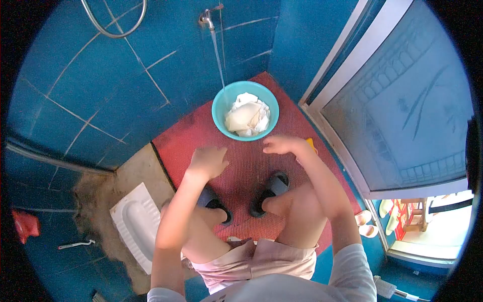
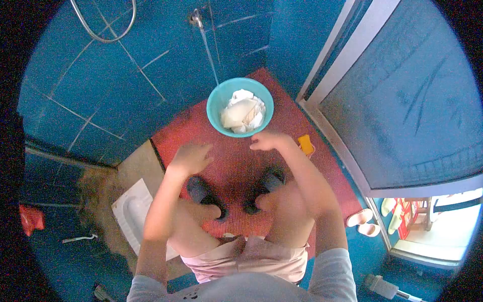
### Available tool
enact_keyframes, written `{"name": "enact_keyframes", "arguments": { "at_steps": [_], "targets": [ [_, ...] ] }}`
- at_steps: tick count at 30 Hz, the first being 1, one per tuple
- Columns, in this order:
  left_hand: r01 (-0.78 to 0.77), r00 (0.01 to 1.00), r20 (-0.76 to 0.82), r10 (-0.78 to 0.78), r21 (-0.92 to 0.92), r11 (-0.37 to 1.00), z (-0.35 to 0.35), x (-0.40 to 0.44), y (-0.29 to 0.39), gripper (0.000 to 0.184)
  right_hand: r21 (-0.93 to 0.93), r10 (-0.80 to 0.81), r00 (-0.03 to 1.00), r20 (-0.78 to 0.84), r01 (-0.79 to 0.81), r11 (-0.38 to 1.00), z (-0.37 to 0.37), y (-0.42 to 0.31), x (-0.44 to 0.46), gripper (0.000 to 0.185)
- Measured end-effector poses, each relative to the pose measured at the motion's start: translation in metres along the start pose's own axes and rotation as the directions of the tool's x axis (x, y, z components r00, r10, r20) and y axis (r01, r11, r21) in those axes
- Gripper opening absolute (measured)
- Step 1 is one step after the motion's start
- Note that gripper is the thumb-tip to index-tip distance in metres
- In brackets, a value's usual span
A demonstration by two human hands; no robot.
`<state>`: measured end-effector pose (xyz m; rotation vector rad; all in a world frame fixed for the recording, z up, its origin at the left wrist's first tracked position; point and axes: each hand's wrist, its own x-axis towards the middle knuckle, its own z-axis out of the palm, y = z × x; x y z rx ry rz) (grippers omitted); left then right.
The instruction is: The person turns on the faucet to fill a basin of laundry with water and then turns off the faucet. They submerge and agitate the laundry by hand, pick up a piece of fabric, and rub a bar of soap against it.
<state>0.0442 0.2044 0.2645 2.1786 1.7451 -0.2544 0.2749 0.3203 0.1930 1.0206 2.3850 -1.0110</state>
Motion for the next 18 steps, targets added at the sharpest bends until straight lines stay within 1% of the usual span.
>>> {"name": "enact_keyframes", "arguments": {
  "at_steps": [1, 3, 4, 5, 6, 8, 9, 10, 12, 13, 15, 18],
  "targets": [
    [0.001, 1.000, -0.016, -0.001, 0.005, 1.000, 0.002, 0.000, -0.005, 0.042, 0.039, -0.007, 0.997, -0.074, 0.010, 0.999, 0.006, 0.005, 0.001, 0.054],
    [-0.035, 0.999, 0.012, 0.035, -0.020, 0.999, 0.012, 0.000, -0.012, 0.042, 0.042, -0.008, 0.994, -0.113, 0.013, 0.999, 0.008, 0.009, 0.003, 0.051],
    [-0.044, 0.999, -0.003, 0.044, -0.016, 0.999, 0.012, -0.003, -0.012, 0.042, 0.058, -0.003, 0.990, -0.141, 0.012, 0.998, 0.008, 0.011, 0.003, 0.048],
    [-0.058, 0.998, -0.016, 0.057, -0.029, 0.998, 0.012, -0.005, -0.012, 0.042, 0.071, -0.023, 0.987, -0.161, 0.035, 0.997, 0.011, 0.014, 0.005, 0.048],
    [-0.073, 0.997, -0.025, 0.072, -0.043, 0.996, 0.012, -0.005, -0.010, 0.042, 0.068, -0.013, 0.985, -0.171, 0.024, 0.997, 0.009, 0.011, 0.003, 0.048],
    [-0.067, 0.997, -0.027, 0.066, -0.028, 0.997, 0.014, -0.007, -0.006, 0.040, 0.076, 0.012, 0.997, -0.075, -0.006, 0.997, 0.005, 0.004, 0.002, 0.049],
    [-0.047, 0.999, -0.021, 0.046, -0.016, 0.999, 0.012, -0.009, -0.004, 0.038, 0.066, -0.016, 0.992, -0.125, 0.024, 0.998, 0.008, 0.005, 0.002, 0.049],
    [-0.045, 0.999, -0.023, 0.045, -0.015, 0.999, 0.009, -0.010, -0.002, 0.038, 0.065, -0.017, 0.992, -0.125, 0.026, 0.998, 0.009, 0.006, 0.003, 0.049],
    [-0.032, 0.999, 0.038, 0.033, -0.040, 0.999, 0.005, -0.014, 0.002, 0.039, 0.080, 0.011, 0.994, -0.112, -0.002, 0.997, 0.011, 0.005, 0.006, 0.056],
    [-0.026, 0.999, 0.040, 0.027, -0.041, 0.999, 0.008, -0.014, -0.002, 0.039, 0.079, 0.006, 0.994, -0.108, 0.002, 0.997, 0.012, 0.004, 0.005, 0.056],
    [-0.120, 0.992, -0.057, 0.116, -0.073, 0.990, 0.018, -0.012, -0.008, 0.039, 0.102, -0.005, 0.995, -0.101, 0.015, 0.995, 0.009, 0.001, 0.000, 0.057],
    [-0.076, 0.996, -0.047, 0.072, -0.081, 0.994, 0.017, -0.013, -0.014, 0.041, 0.107, -0.008, 0.995, -0.095, 0.018, 0.994, 0.003, -0.007, -0.013, 0.056]
  ]
}}
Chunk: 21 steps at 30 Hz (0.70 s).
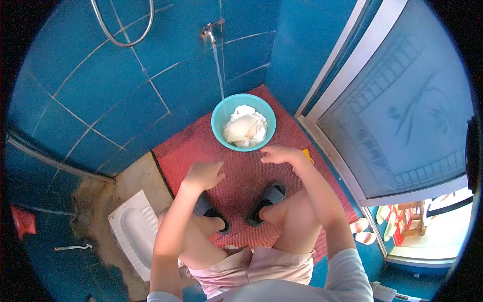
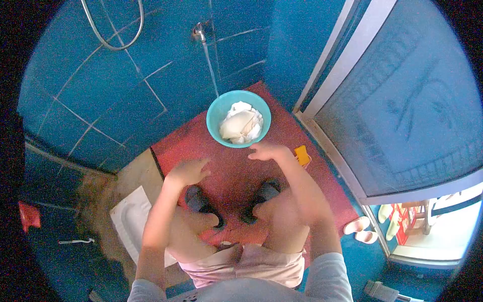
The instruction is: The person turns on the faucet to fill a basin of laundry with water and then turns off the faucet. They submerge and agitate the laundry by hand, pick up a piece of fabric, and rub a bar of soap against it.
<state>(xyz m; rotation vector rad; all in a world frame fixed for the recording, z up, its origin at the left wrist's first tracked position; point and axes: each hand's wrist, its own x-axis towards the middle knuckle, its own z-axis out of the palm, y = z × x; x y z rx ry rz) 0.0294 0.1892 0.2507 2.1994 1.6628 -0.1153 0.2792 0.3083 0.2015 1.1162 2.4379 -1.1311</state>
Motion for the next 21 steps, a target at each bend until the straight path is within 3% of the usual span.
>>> {"name": "enact_keyframes", "arguments": {
  "at_steps": [4, 6, 9, 13, 20, 21],
  "targets": [
    [0.020, 0.999, 0.032, -0.021, 0.017, 1.000, -0.003, -0.002, -0.006, 0.042, 0.048, -0.007, 1.000, 0.023, 0.006, 0.999, 0.004, 0.012, 0.004, 0.055],
    [0.018, 1.000, 0.020, -0.018, 0.011, 1.000, -0.005, -0.002, -0.007, 0.042, 0.085, -0.012, 0.998, -0.067, 0.018, 0.996, 0.005, 0.012, 0.002, 0.043],
    [0.044, 0.999, 0.012, -0.045, 0.039, 0.998, -0.004, -0.003, -0.004, 0.039, 0.001, 0.059, 0.996, 0.063, -0.059, 0.998, -0.003, 0.004, 0.001, 0.053],
    [0.043, 0.999, 0.009, -0.043, 0.020, 0.999, -0.007, -0.003, -0.001, 0.040, 0.001, 0.007, 1.000, 0.023, -0.007, 1.000, 0.003, 0.004, 0.005, 0.052],
    [0.015, 1.000, -0.001, -0.015, 0.039, 0.999, -0.006, -0.002, -0.005, 0.043, -0.299, 0.085, 0.991, 0.108, -0.049, 0.953, 0.043, 0.011, 0.035, 0.045],
    [0.036, 0.999, 0.007, -0.036, 0.059, 0.998, -0.008, -0.002, -0.004, 0.042, -0.346, 0.102, 0.973, 0.206, -0.025, 0.938, 0.043, 0.008, 0.040, 0.047]
  ]
}}
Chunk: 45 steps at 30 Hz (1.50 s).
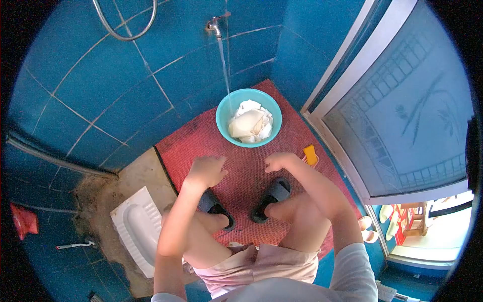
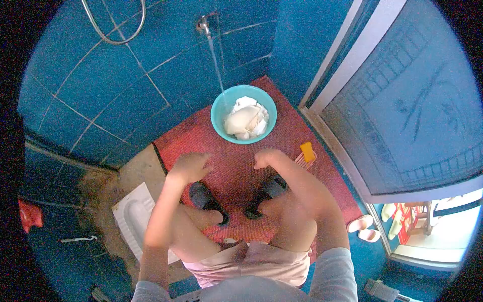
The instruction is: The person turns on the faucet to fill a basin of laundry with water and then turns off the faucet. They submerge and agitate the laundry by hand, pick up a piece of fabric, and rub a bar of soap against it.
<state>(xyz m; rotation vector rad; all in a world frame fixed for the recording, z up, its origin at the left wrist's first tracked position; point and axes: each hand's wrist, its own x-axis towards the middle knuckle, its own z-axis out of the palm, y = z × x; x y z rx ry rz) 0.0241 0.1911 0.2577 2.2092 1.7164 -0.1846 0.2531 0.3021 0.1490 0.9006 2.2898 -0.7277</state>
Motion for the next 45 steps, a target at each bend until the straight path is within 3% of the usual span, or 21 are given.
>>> {"name": "enact_keyframes", "arguments": {
  "at_steps": [1, 3, 6, 9, 10, 11, 12, 14, 16, 18, 22, 24, 25, 27, 32, 35, 37, 39, 41, 43, 45],
  "targets": [
    [0.004, 1.000, -0.005, -0.004, -0.002, 1.000, -0.002, 0.001, 0.001, 0.042, -0.056, -0.013, 0.995, 0.101, 0.019, 0.998, -0.004, -0.001, 0.003, 0.049],
    [-0.001, 0.999, 0.047, 0.001, -0.011, 1.000, -0.004, 0.002, 0.001, 0.041, -0.005, -0.021, 0.997, 0.075, 0.021, 1.000, -0.013, 0.001, 0.006, 0.050],
    [-0.051, 0.998, -0.048, 0.047, -0.077, 0.996, 0.004, 0.004, -0.006, 0.040, 0.109, -0.021, 0.987, -0.159, 0.038, 0.993, -0.039, 0.003, 0.006, 0.051],
    [-0.013, 0.976, -0.217, 0.020, 0.031, 0.999, 0.018, 0.009, -0.018, 0.035, 0.060, -0.036, 0.902, -0.431, 0.069, 0.996, -0.099, 0.011, 0.020, 0.053],
    [-0.013, 0.975, -0.223, 0.021, 0.036, 0.999, 0.014, 0.007, -0.017, 0.035, 0.051, -0.060, 0.821, -0.568, 0.108, 0.993, -0.127, 0.014, 0.023, 0.056],
    [0.059, 0.994, -0.096, -0.054, 0.049, 0.997, 0.005, 0.005, -0.013, 0.035, -0.080, -0.112, 0.542, -0.833, 0.082, 0.993, -0.149, 0.020, 0.036, 0.056],
    [0.129, 0.991, 0.028, -0.131, 0.073, 0.989, 0.000, 0.005, -0.011, 0.034, -0.017, -0.025, 0.509, -0.860, 0.021, 1.000, -0.188, 0.004, 0.021, 0.058],
    [0.110, 0.994, 0.000, -0.110, 0.054, 0.992, 0.004, 0.005, -0.012, 0.038, -0.068, -0.055, 0.277, -0.959, -0.039, 0.997, -0.245, -0.006, 0.023, 0.054],
    [0.070, 0.997, 0.037, -0.071, 0.041, 0.997, -0.005, 0.012, -0.008, 0.042, -0.043, -0.017, 0.261, -0.965, -0.096, 0.994, -0.289, -0.020, 0.018, 0.054],
    [0.022, 0.999, -0.036, -0.023, -0.034, 0.999, -0.002, 0.017, -0.009, 0.042, -0.132, -0.119, 0.060, -0.991, -0.288, 0.948, -0.319, -0.029, 0.020, 0.048],
    [-0.018, 0.995, -0.097, 0.012, -0.065, 0.998, -0.003, 0.023, -0.007, 0.041, -0.187, -0.206, 0.003, -0.979, -0.433, 0.882, -0.369, -0.009, 0.051, 0.042],
    [-0.017, 0.996, -0.083, 0.011, -0.064, 0.998, 0.001, 0.026, -0.012, 0.041, -0.357, -0.364, 0.134, -0.922, -0.658, 0.663, -0.383, -0.009, 0.053, 0.028],
    [-0.014, 0.997, -0.075, 0.009, -0.067, 0.998, 0.003, 0.028, -0.014, 0.041, -0.357, -0.359, 0.139, -0.923, -0.658, 0.663, -0.387, -0.014, 0.050, 0.028],
    [-0.013, 0.996, -0.088, 0.002, -0.130, 0.991, 0.002, 0.026, -0.019, 0.040, -0.362, -0.153, 0.365, -0.918, -0.618, 0.698, -0.394, -0.025, 0.044, 0.018],
    [0.087, 0.996, 0.017, -0.085, -0.105, 0.991, -0.005, 0.021, -0.025, 0.038, -0.267, -0.184, 0.200, -0.962, -0.578, 0.771, -0.407, -0.029, 0.048, 0.013],
    [0.064, 0.995, -0.072, -0.067, -0.042, 0.997, -0.001, 0.020, -0.029, 0.036, -0.248, -0.239, 0.090, -0.967, -0.545, 0.801, -0.407, -0.027, 0.048, 0.013],
    [0.057, 0.997, -0.054, -0.063, -0.099, 0.993, -0.009, 0.022, -0.024, 0.036, -0.241, -0.208, 0.126, -0.970, -0.606, 0.758, -0.422, -0.011, 0.070, 0.013],
    [0.024, 0.997, -0.072, -0.034, -0.140, 0.990, -0.009, 0.021, -0.023, 0.037, -0.197, -0.203, 0.032, -0.979, -0.424, 0.884, -0.424, -0.007, 0.081, 0.013],
    [-0.007, 0.996, -0.093, -0.010, -0.180, 0.984, -0.006, 0.020, -0.024, 0.037, -0.217, -0.228, 0.030, -0.973, -0.449, 0.866, -0.421, -0.009, 0.079, 0.013],
    [0.036, 0.995, -0.088, -0.049, -0.138, 0.990, -0.002, 0.018, -0.025, 0.038, -0.207, -0.267, -0.072, -0.961, -0.454, 0.866, -0.423, -0.003, 0.083, 0.012],
    [0.069, 0.995, -0.065, -0.078, -0.130, 0.989, -0.007, 0.017, -0.023, 0.038, -0.202, -0.258, -0.061, -0.964, -0.460, 0.865, -0.424, -0.002, 0.088, 0.012]
  ]
}}
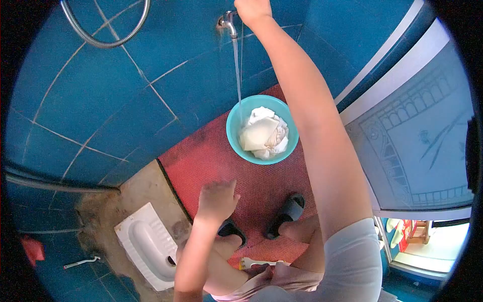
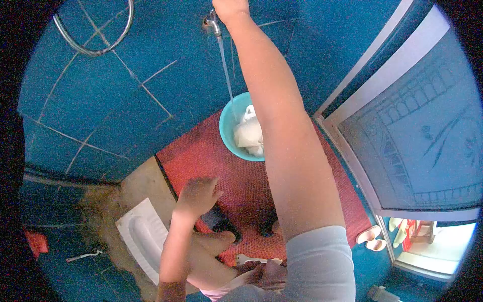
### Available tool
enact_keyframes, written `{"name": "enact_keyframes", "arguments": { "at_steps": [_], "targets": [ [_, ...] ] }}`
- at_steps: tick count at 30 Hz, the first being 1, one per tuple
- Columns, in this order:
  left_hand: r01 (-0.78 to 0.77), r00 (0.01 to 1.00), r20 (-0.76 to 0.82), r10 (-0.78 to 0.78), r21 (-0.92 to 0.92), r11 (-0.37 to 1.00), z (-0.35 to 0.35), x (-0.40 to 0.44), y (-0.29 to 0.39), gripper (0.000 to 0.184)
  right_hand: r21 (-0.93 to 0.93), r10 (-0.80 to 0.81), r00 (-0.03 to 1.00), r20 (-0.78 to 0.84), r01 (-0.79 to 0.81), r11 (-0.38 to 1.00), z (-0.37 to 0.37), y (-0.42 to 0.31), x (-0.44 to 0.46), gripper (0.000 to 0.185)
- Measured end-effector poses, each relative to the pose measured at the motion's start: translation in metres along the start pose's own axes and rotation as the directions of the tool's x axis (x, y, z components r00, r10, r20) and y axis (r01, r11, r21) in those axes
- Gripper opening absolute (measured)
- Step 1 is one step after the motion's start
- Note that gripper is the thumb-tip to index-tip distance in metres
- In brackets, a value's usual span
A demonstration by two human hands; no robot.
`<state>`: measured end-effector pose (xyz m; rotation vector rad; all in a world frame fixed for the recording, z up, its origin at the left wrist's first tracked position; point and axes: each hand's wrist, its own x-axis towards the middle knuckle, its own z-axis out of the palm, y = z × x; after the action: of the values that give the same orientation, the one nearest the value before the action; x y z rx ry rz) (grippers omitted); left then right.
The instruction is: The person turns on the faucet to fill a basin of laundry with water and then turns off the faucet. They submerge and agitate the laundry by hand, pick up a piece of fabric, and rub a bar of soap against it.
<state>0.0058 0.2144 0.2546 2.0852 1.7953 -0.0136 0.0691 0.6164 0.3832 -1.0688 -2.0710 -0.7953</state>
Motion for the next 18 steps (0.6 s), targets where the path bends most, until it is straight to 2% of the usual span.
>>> {"name": "enact_keyframes", "arguments": {
  "at_steps": [2, 5, 7, 10, 14, 16, 18],
  "targets": [
    [0.029, 0.999, 0.014, -0.029, 0.016, 0.999, 0.000, 0.000, 0.000, 0.039, 0.000, 0.003, 1.000, -0.014, -0.003, 1.000, 0.002, -0.001, 0.001, 0.012],
    [-0.012, 0.998, -0.056, 0.014, 0.031, 0.999, 0.006, 0.000, -0.001, 0.039, -0.025, -0.015, 0.999, -0.029, 0.014, 1.000, 0.000, -0.002, 0.000, 0.013],
    [-0.014, 0.995, -0.102, 0.018, 0.038, 0.999, 0.008, 0.000, 0.002, 0.030, -0.021, -0.018, 1.000, -0.022, 0.017, 1.000, -0.001, -0.002, 0.000, 0.013],
    [0.017, 0.999, -0.039, -0.016, 0.022, 1.000, 0.002, 0.002, 0.008, 0.028, -0.022, 0.000, 1.000, -0.008, 0.000, 1.000, -0.004, -0.003, 0.001, 0.014],
    [0.013, 0.998, -0.057, -0.013, -0.007, 1.000, 0.007, 0.000, 0.007, 0.027, -0.062, -0.014, 1.000, 0.021, 0.015, 0.998, -0.005, -0.005, -0.002, 0.014],
    [-0.029, 0.991, -0.133, 0.031, 0.021, 0.999, 0.014, 0.000, 0.006, 0.027, -0.084, -0.036, 0.999, 0.016, 0.037, 0.996, -0.007, -0.006, -0.002, 0.014],
    [-0.025, 0.994, -0.101, 0.028, 0.036, 0.999, 0.010, 0.000, 0.006, 0.030, -0.093, -0.033, 0.999, -0.014, 0.031, 0.995, -0.006, -0.004, -0.003, 0.014]
  ]
}}
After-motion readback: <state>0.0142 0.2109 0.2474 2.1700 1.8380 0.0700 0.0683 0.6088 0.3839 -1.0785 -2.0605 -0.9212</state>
